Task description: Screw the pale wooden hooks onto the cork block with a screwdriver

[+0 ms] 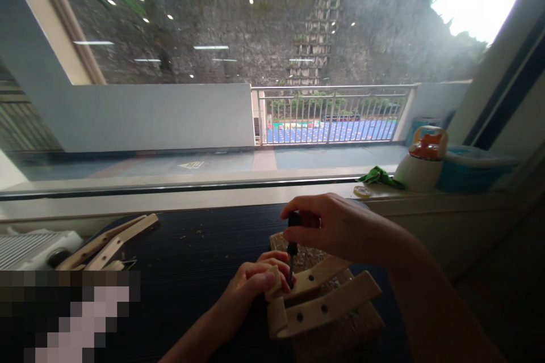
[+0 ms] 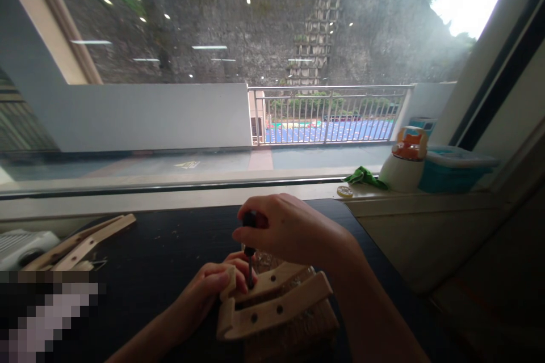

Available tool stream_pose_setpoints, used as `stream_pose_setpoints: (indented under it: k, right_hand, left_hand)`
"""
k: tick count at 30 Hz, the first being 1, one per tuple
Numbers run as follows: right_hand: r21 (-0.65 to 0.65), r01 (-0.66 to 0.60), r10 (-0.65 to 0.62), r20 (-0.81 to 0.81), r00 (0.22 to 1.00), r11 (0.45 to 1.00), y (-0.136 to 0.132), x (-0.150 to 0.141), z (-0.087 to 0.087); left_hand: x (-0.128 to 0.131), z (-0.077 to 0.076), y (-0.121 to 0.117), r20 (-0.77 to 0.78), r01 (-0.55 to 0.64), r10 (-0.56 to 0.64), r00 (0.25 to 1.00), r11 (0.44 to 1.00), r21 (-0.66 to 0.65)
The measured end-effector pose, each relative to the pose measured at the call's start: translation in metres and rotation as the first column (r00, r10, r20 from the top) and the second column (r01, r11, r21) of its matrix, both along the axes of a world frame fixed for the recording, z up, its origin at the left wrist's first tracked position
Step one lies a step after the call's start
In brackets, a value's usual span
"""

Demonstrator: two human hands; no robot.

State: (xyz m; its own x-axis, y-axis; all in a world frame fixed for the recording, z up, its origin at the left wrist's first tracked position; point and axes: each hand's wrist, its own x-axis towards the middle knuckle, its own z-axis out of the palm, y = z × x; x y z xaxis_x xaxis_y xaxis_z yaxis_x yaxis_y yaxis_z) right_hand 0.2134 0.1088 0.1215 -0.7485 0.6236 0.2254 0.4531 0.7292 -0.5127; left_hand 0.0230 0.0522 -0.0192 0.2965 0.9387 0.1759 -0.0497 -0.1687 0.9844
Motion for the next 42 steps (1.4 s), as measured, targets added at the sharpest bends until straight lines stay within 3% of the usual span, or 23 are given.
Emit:
stream_pose_setpoints:
  k: [28,36,42]
  right_hand:
    - [0.038,0.017,-0.015,-0.049,0.999,0.999,0.0053,0.0016,-0.0062]
    - [-0.029,0.028,-0.030,-0.047,0.998,0.999,0.0037,0.0009,-0.0047]
    - [0.013,-0.040,0.041,-0.037,0.998,0.999,0.0022,0.0023,-0.0021]
  left_hand:
    - [-0.0012,-0.0017,0.0011,-0.014,-0.008,0.008,1.000,1.000,0.015]
    - [-0.0011,-0.0005,0.0005,-0.005,-0.012,0.012,1.000,1.000,0.008]
    - [-0.0014,-0.0021,0.0007,0.002,0.003,-0.003,1.000,1.000,0.000]
